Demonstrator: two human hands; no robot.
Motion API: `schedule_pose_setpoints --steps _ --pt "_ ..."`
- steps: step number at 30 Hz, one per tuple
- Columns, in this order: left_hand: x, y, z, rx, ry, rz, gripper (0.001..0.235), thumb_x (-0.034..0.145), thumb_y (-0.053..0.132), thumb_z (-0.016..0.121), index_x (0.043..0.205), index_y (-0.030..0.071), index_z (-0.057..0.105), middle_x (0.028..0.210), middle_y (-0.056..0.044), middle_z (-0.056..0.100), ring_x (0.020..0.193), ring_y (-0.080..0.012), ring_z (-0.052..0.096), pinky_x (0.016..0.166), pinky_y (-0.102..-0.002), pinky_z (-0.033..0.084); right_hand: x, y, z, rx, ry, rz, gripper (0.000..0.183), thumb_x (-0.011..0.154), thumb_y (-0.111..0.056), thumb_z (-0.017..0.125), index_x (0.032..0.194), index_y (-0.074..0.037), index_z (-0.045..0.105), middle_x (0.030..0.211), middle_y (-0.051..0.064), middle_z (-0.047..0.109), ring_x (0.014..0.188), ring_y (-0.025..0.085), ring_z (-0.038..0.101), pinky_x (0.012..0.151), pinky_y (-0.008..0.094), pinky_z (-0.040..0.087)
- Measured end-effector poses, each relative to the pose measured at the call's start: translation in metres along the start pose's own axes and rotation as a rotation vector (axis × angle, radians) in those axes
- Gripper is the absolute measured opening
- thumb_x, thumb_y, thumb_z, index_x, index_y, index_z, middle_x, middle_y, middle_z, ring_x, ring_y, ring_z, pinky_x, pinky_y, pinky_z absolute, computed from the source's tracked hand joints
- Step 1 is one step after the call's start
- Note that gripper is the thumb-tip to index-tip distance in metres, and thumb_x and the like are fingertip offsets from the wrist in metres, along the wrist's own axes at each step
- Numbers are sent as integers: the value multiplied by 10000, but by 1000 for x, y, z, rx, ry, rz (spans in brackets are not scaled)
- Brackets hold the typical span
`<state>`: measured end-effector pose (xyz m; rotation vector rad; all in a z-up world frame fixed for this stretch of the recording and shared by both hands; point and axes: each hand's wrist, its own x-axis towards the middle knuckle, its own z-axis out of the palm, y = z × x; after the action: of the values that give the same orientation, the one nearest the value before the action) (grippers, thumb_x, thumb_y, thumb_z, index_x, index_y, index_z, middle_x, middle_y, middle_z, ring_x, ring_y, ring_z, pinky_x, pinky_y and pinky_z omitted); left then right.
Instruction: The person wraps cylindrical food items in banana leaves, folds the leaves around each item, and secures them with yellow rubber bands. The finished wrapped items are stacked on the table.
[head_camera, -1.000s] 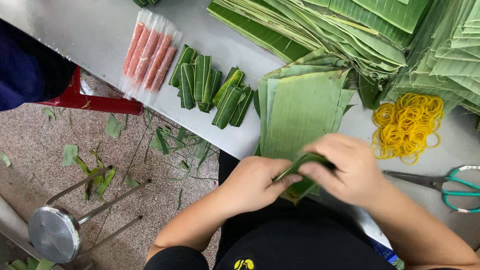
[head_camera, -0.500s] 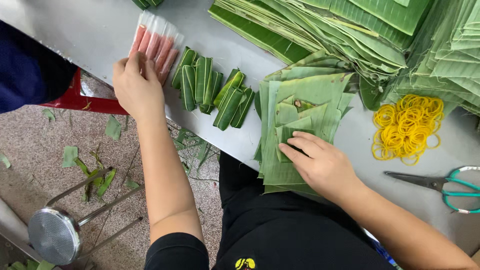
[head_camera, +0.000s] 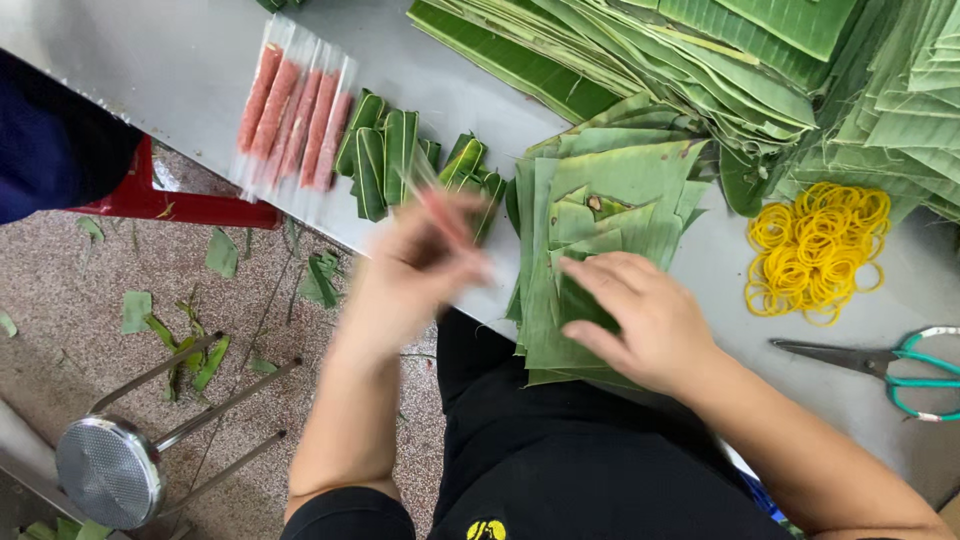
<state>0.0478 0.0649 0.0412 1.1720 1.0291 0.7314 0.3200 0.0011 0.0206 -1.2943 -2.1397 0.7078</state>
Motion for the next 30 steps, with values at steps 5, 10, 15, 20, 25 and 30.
schedule_pose_setpoints --steps 5,10,15,20,25,30 --pt "-14 -46 59 -417 -105 -184 341 1015 161 658 1301 -23 635 1238 -104 722 1061 -190 726 915 -335 611 -20 25 -6 398 -147 282 268 970 -295 670 1103 -71 733 920 60 718 855 195 703 778 299 533" --pt "-19 -79 63 -370 -40 -217 360 1068 257 568 1276 -12 687 1143 -115 771 1043 -194 750 909 -319 607 -47 51 -3 762 -211 654 235 1003 -226 648 969 -2 713 796 35 634 737 116 558 654 309 469" --pt "-22 -85 66 -50 16 -300 275 1045 200 605 1110 5 788 887 -106 794 744 -186 668 682 -335 527 -52 58 -5 594 -182 560 261 1002 -223 635 865 -16 718 728 48 615 683 127 551 613 303 463" --pt "-20 -64 82 979 101 334 138 891 145 769 798 76 693 751 -86 676 743 -302 661 744 -406 513 -44 34 -11 46 -109 459 233 899 -235 764 764 -51 720 690 101 632 613 252 614 555 369 476" --pt "-18 -38 87 1052 103 617 212 873 147 816 1004 62 672 922 -68 659 903 -273 648 825 -408 504 -30 13 -16 -165 145 57 166 860 -175 830 928 -67 724 857 75 680 763 279 670 644 402 544" --pt "-19 -33 80 1170 -130 837 428 843 220 786 1201 2 696 1111 -108 680 1008 -281 651 867 -402 514 -26 18 -27 -198 41 -197 361 746 -228 802 1050 -44 744 971 98 717 856 298 694 726 400 571"
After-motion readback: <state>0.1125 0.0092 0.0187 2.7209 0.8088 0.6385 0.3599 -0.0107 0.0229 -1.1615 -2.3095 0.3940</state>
